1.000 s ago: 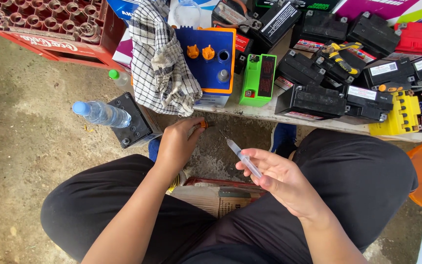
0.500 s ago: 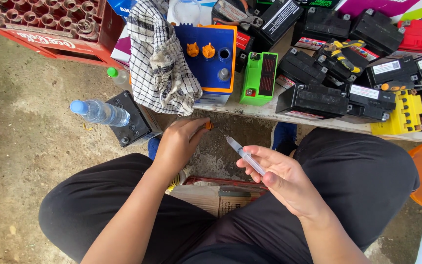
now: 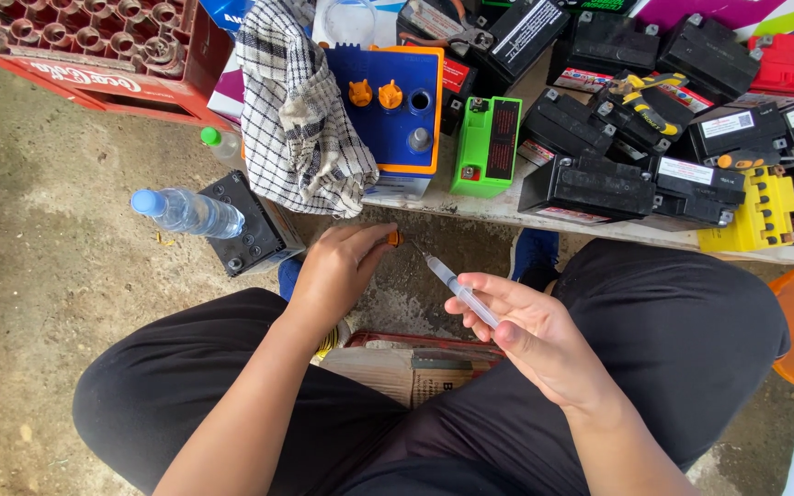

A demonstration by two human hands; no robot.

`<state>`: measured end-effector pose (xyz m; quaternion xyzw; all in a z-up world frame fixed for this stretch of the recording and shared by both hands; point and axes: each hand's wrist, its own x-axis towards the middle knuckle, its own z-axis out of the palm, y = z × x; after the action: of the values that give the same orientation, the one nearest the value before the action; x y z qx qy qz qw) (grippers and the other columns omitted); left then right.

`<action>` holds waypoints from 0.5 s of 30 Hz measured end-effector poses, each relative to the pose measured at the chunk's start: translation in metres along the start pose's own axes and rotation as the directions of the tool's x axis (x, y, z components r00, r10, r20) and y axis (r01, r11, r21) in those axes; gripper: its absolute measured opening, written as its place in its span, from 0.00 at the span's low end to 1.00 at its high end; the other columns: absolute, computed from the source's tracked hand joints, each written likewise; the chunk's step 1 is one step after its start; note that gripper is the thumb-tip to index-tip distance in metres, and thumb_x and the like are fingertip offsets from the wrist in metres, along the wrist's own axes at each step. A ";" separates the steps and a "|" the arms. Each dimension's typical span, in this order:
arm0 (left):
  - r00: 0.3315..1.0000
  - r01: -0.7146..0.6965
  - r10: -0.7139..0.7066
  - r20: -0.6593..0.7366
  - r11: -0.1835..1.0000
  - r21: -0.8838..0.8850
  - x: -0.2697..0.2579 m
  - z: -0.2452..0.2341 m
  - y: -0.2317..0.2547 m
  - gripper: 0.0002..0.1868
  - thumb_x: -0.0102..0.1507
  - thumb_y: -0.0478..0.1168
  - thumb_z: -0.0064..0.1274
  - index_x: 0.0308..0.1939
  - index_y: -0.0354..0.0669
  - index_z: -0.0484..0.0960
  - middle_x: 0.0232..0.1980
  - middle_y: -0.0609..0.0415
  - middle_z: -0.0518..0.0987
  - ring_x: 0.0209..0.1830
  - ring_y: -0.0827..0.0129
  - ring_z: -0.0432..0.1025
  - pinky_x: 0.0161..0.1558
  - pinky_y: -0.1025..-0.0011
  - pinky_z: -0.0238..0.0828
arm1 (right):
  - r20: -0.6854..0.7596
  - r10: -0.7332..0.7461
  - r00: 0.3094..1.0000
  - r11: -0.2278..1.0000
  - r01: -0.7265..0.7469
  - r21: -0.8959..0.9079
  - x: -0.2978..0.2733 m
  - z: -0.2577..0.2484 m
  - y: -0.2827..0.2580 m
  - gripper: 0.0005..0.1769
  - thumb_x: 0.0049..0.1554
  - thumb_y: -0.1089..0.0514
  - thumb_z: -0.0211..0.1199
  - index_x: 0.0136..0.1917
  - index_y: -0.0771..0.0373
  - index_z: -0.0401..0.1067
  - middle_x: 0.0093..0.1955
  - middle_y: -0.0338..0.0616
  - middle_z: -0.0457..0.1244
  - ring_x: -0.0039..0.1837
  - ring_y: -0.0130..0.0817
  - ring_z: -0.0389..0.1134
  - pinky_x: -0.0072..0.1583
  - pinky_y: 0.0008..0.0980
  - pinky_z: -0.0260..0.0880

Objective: Cleaning and maintaining a car battery using a brush, cloth, and syringe

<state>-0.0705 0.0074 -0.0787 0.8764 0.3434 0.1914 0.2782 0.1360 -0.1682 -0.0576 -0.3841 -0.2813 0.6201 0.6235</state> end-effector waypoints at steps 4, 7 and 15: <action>1.000 -0.002 0.002 -0.002 1.000 -0.010 0.000 0.000 0.000 0.14 0.66 0.35 0.59 0.56 0.45 0.85 0.43 0.45 0.85 0.44 0.48 0.81 0.48 0.58 0.79 | 0.000 0.005 1.000 1.000 -0.005 0.000 0.000 0.000 0.000 0.39 0.56 0.51 0.67 0.72 0.77 0.63 0.59 0.66 0.68 0.55 0.40 0.64 0.51 0.33 0.61; 1.000 -0.007 0.007 0.004 1.000 -0.005 0.000 0.001 -0.001 0.14 0.66 0.36 0.58 0.56 0.45 0.85 0.44 0.45 0.85 0.45 0.48 0.80 0.48 0.58 0.79 | 0.005 0.006 1.000 1.000 -0.006 -0.003 0.000 0.000 0.000 0.39 0.56 0.50 0.67 0.72 0.77 0.63 0.59 0.66 0.69 0.55 0.40 0.64 0.51 0.33 0.61; 1.000 -0.010 0.010 0.009 1.000 -0.007 0.000 0.000 -0.001 0.14 0.67 0.37 0.58 0.56 0.45 0.85 0.44 0.45 0.85 0.45 0.48 0.80 0.47 0.58 0.79 | -0.011 0.020 1.000 1.000 -0.020 0.004 0.000 0.002 0.000 0.38 0.56 0.52 0.67 0.72 0.78 0.63 0.59 0.66 0.69 0.55 0.40 0.65 0.53 0.33 0.62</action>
<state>-0.0704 0.0079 -0.0792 0.8780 0.3369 0.1901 0.2818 0.1345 -0.1677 -0.0571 -0.3891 -0.2727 0.6246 0.6198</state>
